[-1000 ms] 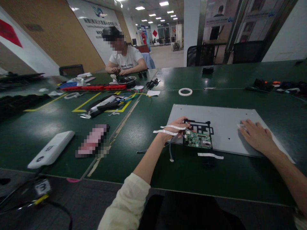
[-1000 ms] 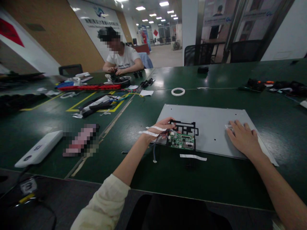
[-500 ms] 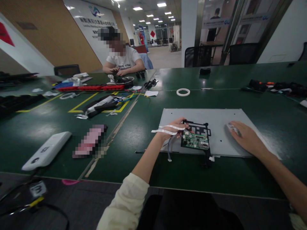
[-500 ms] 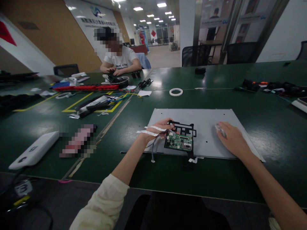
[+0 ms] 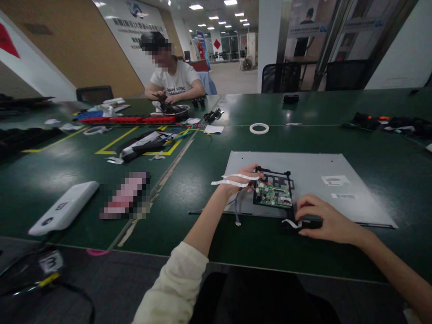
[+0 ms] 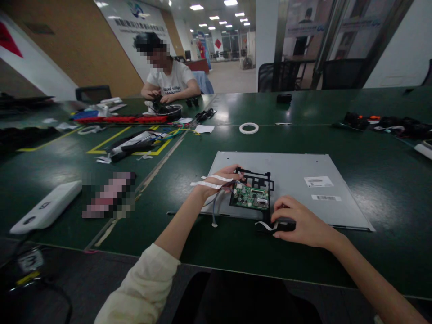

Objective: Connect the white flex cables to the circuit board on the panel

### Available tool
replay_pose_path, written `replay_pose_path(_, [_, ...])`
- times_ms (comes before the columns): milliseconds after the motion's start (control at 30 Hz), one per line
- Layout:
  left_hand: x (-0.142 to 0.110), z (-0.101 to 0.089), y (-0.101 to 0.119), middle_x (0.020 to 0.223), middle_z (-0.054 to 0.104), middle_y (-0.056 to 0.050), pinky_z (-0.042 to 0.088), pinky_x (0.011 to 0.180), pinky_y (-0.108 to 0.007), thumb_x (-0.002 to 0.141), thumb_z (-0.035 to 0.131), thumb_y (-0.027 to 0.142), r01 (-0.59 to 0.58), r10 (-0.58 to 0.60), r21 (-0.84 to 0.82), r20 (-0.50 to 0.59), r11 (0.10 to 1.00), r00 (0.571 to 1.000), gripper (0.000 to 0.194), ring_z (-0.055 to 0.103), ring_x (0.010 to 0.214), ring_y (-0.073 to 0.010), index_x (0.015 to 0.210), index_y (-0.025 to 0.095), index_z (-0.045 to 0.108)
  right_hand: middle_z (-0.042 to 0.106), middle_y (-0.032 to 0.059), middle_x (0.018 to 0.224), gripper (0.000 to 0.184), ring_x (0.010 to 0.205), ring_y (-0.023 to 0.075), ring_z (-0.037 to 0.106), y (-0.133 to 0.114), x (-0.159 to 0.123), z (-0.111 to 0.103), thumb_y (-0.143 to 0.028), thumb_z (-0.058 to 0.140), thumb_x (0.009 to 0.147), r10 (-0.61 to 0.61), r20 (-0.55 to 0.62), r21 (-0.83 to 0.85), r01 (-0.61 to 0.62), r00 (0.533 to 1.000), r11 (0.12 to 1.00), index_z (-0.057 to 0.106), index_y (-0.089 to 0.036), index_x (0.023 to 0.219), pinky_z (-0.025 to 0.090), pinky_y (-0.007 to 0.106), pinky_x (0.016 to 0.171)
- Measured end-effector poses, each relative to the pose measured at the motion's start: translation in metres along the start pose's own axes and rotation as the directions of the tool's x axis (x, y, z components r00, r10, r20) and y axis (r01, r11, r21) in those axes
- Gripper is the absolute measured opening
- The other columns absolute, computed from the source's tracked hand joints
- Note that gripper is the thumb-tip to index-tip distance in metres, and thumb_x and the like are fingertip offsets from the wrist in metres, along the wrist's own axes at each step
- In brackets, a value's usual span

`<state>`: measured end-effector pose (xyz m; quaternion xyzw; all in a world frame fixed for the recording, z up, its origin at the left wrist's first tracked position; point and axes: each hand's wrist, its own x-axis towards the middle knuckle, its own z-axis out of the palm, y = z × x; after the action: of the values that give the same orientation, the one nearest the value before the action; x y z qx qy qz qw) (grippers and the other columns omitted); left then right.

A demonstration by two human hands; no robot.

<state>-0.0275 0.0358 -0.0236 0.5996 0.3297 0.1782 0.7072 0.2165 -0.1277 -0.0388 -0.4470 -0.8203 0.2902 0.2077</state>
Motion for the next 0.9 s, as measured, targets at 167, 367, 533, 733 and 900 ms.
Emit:
replay_pose_path(167, [-0.005,0.004,0.005,0.084,0.067,-0.006,0.026,0.036,-0.017,0.084,0.055,0.021,-0.011,0.011,-0.002,0.006,1.000,1.000,0.015,0.051,0.046,-0.0057,0.098,0.017,0.052,0.052,0.0056,0.107,0.012,0.101,0.0187,0.049,0.004,0.002,0.005,-0.031,0.062,0.081,-0.084,-0.036,0.014,0.085,0.996,0.996,0.067,-0.024,0.089,0.043,0.034,0.085])
replay_pose_path(367, [-0.008,0.009,0.012,0.079,0.067,-0.006,0.024,0.034,-0.016,0.085,0.052,0.018,0.021,-0.021,0.015,-0.008,1.000,1.000,0.007,0.050,0.047,-0.0063,0.092,0.017,0.051,0.059,0.0042,0.090,0.016,0.084,0.0148,0.055,0.007,0.001,0.001,-0.033,0.060,0.084,-0.070,-0.014,0.215,0.072,0.997,0.974,0.068,-0.021,0.077,0.045,0.030,0.075])
replay_pose_path(533, [-0.009,0.012,0.016,0.073,0.065,-0.004,0.024,0.034,-0.016,0.084,0.053,0.016,0.031,-0.030,0.005,-0.033,1.000,0.999,0.005,0.051,0.048,-0.0072,0.088,0.017,0.052,0.061,0.0044,0.087,0.016,0.081,0.0144,0.056,0.008,0.001,-0.004,-0.033,0.063,0.081,-0.021,0.011,0.315,0.016,1.000,0.949,0.068,-0.020,0.074,0.045,0.030,0.074])
replay_pose_path(733, [-0.010,0.011,0.015,0.079,0.067,-0.005,0.026,0.034,-0.014,0.082,0.059,0.020,0.056,-0.055,0.016,-0.043,0.998,0.998,0.012,0.047,0.045,-0.0051,0.091,0.017,0.051,0.056,0.0020,0.069,0.027,0.076,0.0169,0.054,0.022,-0.015,-0.006,-0.044,0.067,0.073,-0.063,-0.110,0.594,0.116,0.992,0.796,0.061,-0.021,0.059,0.047,0.035,0.073])
replay_pose_path(900, [-0.009,0.010,0.014,0.082,0.069,-0.006,0.025,0.033,-0.013,0.080,0.061,0.024,0.052,-0.052,0.030,-0.019,0.998,0.998,0.016,0.045,0.042,-0.0042,0.090,0.018,0.050,0.056,0.0042,0.118,0.025,0.113,0.0240,0.051,0.039,-0.016,-0.022,-0.049,0.047,0.083,0.361,-0.452,0.711,0.085,0.816,0.698,0.060,-0.030,0.094,0.043,0.044,0.093])
